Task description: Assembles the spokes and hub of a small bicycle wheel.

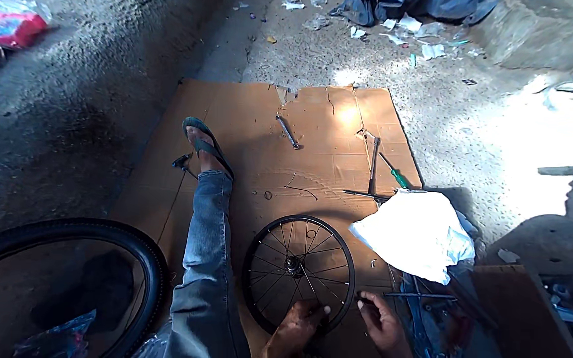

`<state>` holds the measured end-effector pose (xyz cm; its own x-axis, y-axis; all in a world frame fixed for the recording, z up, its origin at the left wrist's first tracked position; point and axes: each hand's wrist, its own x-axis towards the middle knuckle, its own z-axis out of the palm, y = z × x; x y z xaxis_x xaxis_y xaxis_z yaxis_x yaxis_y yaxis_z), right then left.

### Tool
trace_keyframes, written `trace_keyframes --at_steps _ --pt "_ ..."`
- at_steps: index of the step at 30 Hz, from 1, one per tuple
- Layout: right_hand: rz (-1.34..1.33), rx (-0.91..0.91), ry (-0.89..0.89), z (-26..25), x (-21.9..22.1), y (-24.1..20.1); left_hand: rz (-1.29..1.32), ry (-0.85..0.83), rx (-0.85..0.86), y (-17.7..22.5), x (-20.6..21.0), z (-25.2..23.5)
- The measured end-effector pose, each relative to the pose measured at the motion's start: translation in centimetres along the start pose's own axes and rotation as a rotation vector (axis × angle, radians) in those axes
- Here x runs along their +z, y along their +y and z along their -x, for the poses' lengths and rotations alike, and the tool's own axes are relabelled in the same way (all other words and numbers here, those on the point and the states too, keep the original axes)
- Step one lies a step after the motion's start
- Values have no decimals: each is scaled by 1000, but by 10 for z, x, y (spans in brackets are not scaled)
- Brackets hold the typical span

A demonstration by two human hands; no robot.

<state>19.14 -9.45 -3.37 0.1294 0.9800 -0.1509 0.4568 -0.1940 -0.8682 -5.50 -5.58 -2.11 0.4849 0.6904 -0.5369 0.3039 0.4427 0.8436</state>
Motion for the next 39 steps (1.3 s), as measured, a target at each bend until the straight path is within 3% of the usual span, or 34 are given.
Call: trace_keyframes --at_steps 2,4,10,15,20,22,27,32,39 --pt "371 28 -146 8 -6 11 118 30 14 -1 2 -2" --pt "552 98 -281 17 -7 16 230 19 8 -5 2 -4" --pt "587 -125 -241 24 20 29 399 -95 -65 4 -8 -3" --pt "619 -166 -193 12 42 37 407 -96 -22 3 -10 -3" --pt "694 -154 -270 9 38 25 375 -44 -59 4 -6 -7" --pt "583 -64 -187 9 34 19 392 31 -65 6 1 -10" --pt "-152 51 110 21 20 -13 436 172 -49 11 15 -19" --pt "-306 -33 229 14 37 -11 418 245 -26 19 30 -29" --pt "-328 -72 202 21 42 -12 492 332 -24 24 39 -32"
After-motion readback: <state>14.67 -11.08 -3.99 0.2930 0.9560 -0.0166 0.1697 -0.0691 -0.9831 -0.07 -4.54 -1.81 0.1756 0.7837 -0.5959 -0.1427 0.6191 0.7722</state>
